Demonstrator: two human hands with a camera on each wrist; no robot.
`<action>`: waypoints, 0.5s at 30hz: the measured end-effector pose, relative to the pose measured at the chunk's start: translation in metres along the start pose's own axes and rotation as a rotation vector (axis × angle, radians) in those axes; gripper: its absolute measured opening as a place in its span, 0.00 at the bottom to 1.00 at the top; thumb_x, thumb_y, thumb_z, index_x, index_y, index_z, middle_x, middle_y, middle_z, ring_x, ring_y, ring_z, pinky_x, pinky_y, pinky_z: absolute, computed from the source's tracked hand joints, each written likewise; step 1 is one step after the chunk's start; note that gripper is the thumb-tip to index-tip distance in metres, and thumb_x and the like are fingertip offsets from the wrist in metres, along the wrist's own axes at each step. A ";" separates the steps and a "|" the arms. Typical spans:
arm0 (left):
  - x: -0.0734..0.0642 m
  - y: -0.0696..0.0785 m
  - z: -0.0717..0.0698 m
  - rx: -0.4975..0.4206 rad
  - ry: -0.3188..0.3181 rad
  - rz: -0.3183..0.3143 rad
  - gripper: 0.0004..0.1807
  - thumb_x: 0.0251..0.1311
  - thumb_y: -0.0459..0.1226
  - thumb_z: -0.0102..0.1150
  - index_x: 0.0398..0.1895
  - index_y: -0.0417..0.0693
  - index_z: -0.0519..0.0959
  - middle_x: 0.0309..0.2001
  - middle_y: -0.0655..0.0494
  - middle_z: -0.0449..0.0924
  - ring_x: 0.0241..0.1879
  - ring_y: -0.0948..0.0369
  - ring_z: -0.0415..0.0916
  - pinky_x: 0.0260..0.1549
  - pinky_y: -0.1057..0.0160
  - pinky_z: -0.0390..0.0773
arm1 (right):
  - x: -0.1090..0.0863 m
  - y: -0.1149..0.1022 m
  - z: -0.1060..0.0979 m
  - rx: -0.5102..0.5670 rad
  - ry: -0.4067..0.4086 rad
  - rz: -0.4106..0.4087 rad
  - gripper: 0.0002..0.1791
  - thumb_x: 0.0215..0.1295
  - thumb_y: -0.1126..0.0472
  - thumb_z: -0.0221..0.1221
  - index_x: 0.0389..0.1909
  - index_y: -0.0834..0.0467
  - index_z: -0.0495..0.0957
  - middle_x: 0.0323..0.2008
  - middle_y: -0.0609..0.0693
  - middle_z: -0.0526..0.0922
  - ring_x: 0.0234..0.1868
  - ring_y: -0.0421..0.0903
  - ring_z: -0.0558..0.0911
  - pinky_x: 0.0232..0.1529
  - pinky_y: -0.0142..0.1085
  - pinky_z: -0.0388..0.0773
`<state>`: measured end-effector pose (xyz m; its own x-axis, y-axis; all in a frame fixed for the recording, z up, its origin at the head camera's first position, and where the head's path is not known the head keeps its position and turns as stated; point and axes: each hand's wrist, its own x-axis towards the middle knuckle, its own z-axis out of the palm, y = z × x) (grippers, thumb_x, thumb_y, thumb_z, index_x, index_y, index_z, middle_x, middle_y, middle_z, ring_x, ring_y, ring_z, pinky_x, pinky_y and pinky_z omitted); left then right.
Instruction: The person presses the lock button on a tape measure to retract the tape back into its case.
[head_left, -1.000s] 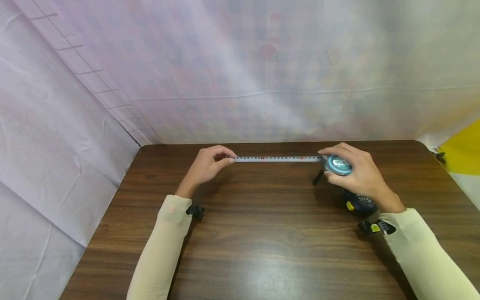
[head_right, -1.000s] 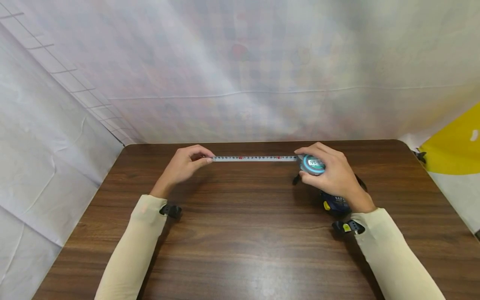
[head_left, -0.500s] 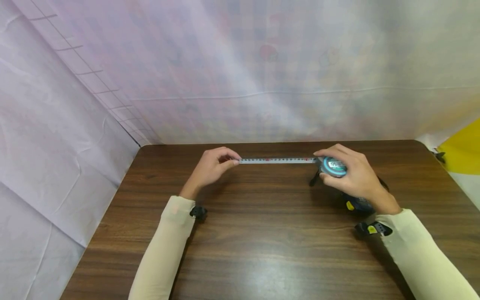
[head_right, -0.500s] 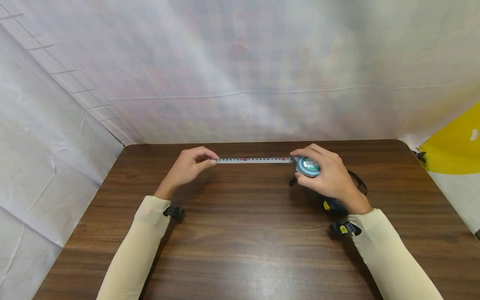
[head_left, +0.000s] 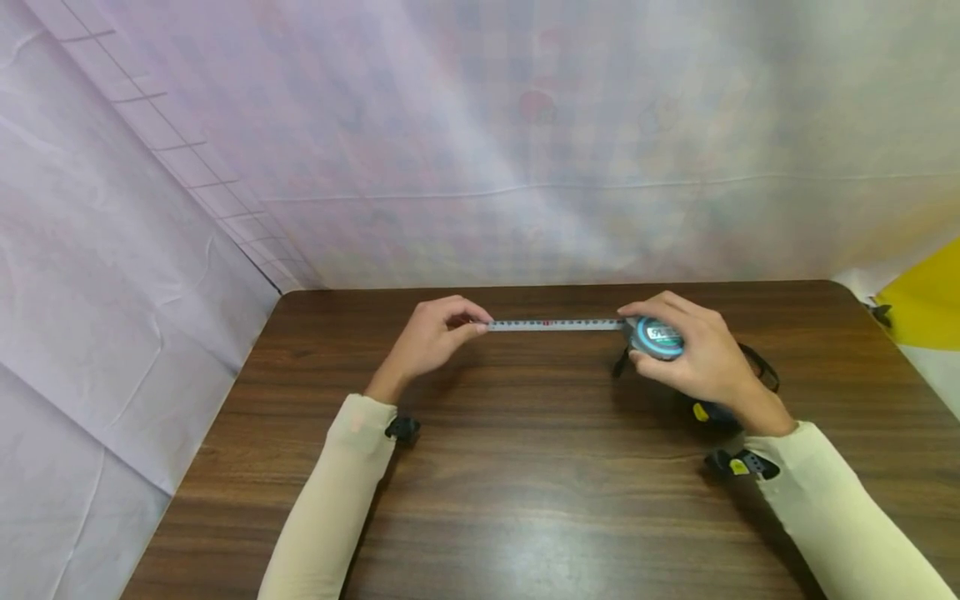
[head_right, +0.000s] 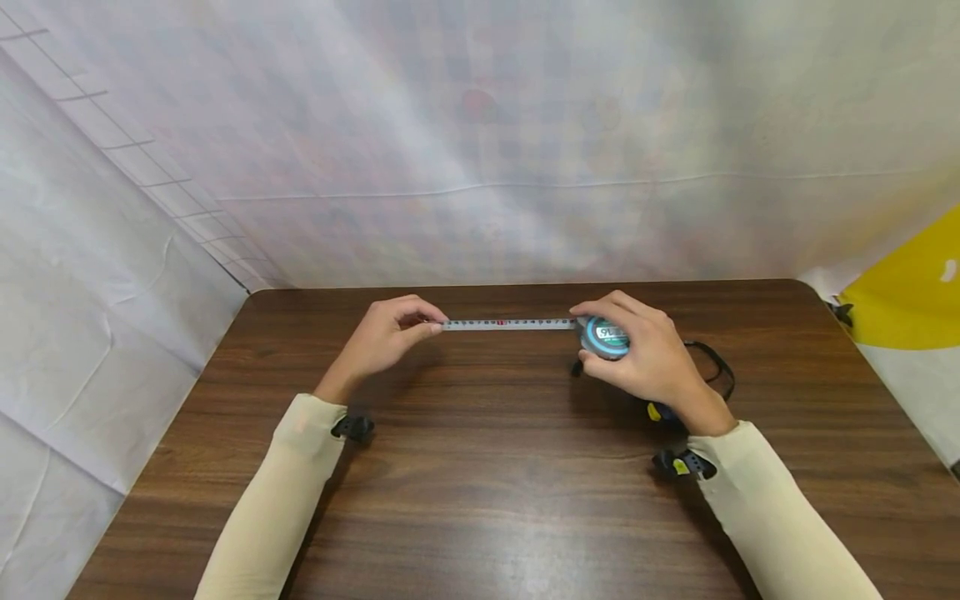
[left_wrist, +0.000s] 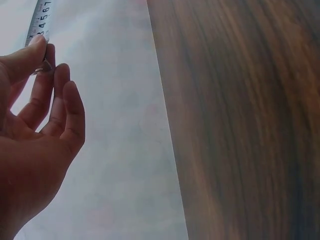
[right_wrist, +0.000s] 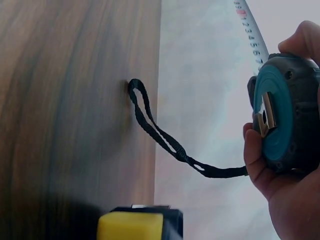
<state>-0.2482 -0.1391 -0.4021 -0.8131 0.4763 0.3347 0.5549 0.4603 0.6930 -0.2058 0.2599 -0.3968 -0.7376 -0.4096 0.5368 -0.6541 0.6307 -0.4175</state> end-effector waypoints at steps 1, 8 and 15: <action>0.000 0.001 0.000 0.001 -0.001 0.003 0.08 0.79 0.36 0.67 0.53 0.47 0.90 0.52 0.54 0.89 0.44 0.58 0.84 0.48 0.54 0.85 | 0.000 -0.002 0.001 -0.002 0.002 -0.002 0.33 0.54 0.64 0.76 0.64 0.47 0.87 0.52 0.42 0.86 0.40 0.41 0.80 0.37 0.34 0.78; 0.002 0.008 0.004 -0.011 -0.008 0.036 0.08 0.79 0.37 0.67 0.53 0.47 0.91 0.50 0.55 0.88 0.44 0.60 0.84 0.47 0.55 0.85 | 0.003 -0.014 0.005 -0.001 0.008 -0.011 0.32 0.54 0.63 0.76 0.63 0.48 0.87 0.51 0.43 0.86 0.39 0.41 0.80 0.36 0.38 0.80; 0.004 0.017 0.009 -0.027 -0.027 0.070 0.08 0.79 0.36 0.67 0.53 0.46 0.90 0.48 0.55 0.88 0.44 0.61 0.83 0.47 0.59 0.85 | 0.005 -0.023 0.010 0.014 0.000 -0.010 0.31 0.55 0.63 0.75 0.64 0.47 0.86 0.52 0.43 0.85 0.40 0.41 0.81 0.36 0.40 0.82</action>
<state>-0.2409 -0.1231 -0.3948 -0.7669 0.5273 0.3659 0.6054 0.4050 0.6852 -0.1963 0.2365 -0.3922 -0.7310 -0.4161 0.5408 -0.6638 0.6175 -0.4221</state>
